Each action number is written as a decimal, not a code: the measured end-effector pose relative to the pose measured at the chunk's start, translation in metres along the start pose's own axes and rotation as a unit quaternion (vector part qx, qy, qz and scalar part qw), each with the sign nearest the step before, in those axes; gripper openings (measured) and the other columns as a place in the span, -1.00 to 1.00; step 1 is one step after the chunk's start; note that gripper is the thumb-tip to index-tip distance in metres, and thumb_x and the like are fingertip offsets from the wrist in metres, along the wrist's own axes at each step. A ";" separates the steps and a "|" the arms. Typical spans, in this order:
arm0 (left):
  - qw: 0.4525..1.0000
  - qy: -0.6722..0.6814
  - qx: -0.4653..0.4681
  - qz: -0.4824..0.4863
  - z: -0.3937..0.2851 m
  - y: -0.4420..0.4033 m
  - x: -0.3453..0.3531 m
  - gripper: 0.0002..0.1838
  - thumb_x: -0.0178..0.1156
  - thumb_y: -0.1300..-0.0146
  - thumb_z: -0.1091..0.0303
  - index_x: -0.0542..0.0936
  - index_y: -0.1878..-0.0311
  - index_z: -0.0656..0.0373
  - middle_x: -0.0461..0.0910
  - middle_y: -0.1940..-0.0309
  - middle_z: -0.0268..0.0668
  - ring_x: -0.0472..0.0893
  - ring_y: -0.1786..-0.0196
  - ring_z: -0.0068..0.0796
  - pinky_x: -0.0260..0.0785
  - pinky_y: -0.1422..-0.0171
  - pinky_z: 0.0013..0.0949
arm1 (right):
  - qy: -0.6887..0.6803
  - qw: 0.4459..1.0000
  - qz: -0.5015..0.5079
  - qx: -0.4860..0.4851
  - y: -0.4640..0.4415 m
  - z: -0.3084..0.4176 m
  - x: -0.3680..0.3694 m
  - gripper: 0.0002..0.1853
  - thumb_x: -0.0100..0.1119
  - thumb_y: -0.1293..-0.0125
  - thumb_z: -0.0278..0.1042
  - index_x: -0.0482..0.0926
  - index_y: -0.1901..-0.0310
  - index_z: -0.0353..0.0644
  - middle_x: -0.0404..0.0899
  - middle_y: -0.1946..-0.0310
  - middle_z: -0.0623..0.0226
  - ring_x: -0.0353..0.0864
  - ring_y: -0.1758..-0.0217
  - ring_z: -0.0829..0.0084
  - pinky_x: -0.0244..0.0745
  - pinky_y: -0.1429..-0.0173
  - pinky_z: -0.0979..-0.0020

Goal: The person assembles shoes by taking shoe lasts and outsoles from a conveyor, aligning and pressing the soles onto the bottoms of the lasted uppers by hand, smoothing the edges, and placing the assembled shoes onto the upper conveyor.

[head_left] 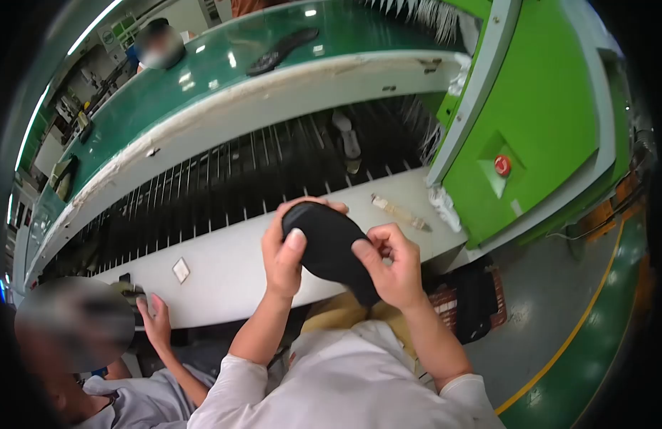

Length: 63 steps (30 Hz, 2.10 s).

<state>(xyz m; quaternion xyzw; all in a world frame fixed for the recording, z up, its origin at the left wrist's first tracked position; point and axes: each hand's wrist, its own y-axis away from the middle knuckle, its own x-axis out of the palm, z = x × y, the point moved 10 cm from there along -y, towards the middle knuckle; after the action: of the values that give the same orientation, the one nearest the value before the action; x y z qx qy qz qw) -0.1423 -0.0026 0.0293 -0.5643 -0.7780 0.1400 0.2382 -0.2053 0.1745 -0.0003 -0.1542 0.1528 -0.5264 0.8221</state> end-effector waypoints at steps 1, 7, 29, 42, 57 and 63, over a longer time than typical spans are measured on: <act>0.999 -0.021 -0.022 -0.027 -0.004 0.004 -0.008 -0.20 0.19 -0.48 -0.25 0.54 -0.28 0.46 0.77 -0.09 0.25 0.80 -0.19 0.10 0.71 -0.33 0.03 | 0.025 1.000 -0.003 -0.008 0.006 -0.005 0.001 -0.75 0.54 -0.51 -0.32 0.63 0.18 -0.26 0.66 0.43 0.35 0.61 0.41 0.55 0.53 0.27 0.43; 0.993 -0.096 0.033 -0.062 -0.023 0.027 -0.027 -0.29 0.02 -0.68 -0.18 0.60 -0.20 0.48 0.80 0.05 0.24 0.85 -0.01 0.11 0.76 -0.19 0.02 | 0.011 0.995 0.027 -0.100 0.013 0.017 0.021 -0.77 0.52 -0.53 -0.37 0.61 0.22 -0.24 0.55 0.49 0.37 0.49 0.50 0.53 0.39 0.38 0.45; 0.993 -0.072 0.035 -0.088 -0.029 0.050 -0.048 -0.59 0.38 -0.47 0.21 0.65 -0.05 0.46 0.81 0.12 0.25 0.85 0.03 0.18 0.75 -0.17 0.15 | 0.001 0.997 0.059 -0.040 0.014 0.016 0.042 -0.65 0.67 -0.38 -0.32 0.59 0.35 -0.22 0.62 0.59 0.39 0.56 0.59 0.60 0.41 0.49 0.48; 0.995 -0.054 0.000 -0.084 -0.003 0.035 -0.095 -0.58 0.24 -0.56 0.18 0.62 -0.18 0.42 0.78 -0.03 0.17 0.81 -0.11 0.09 0.64 -0.39 0.12 | -0.070 0.993 0.079 0.048 0.010 -0.018 0.043 -0.60 0.76 -0.28 -0.22 0.63 0.29 -0.25 0.70 0.50 0.38 0.62 0.46 0.62 0.53 0.35 0.43; 0.972 -0.114 -0.193 -0.072 0.106 0.065 -0.133 -0.36 0.07 -0.79 -0.01 0.39 -0.65 0.29 0.52 -0.55 0.16 0.57 -0.56 -0.03 0.45 -0.65 -0.03 | -0.255 0.964 0.022 0.074 -0.039 -0.054 0.014 -0.37 0.63 -0.31 -0.48 0.40 -0.27 -0.26 0.76 0.21 0.25 0.74 0.13 0.51 0.65 0.02 0.38; 0.981 -0.004 -0.164 -0.101 0.163 0.015 -0.111 -0.31 0.23 -0.67 0.22 0.27 -0.72 0.18 0.45 -0.54 0.00 0.60 -0.46 -0.17 0.59 -0.46 -0.12 | -0.185 0.982 0.003 -0.047 -0.057 -0.017 0.020 -0.43 0.63 -0.16 -0.47 0.53 -0.15 -0.31 0.82 0.15 0.08 0.84 0.08 0.22 0.70 -0.05 0.21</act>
<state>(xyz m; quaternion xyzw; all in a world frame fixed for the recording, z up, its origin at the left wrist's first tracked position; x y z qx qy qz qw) -0.1881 -0.0939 -0.1396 -0.5138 -0.8442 -0.0118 0.1525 -0.2509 0.1320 0.0056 -0.2873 0.0229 -0.4786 0.8294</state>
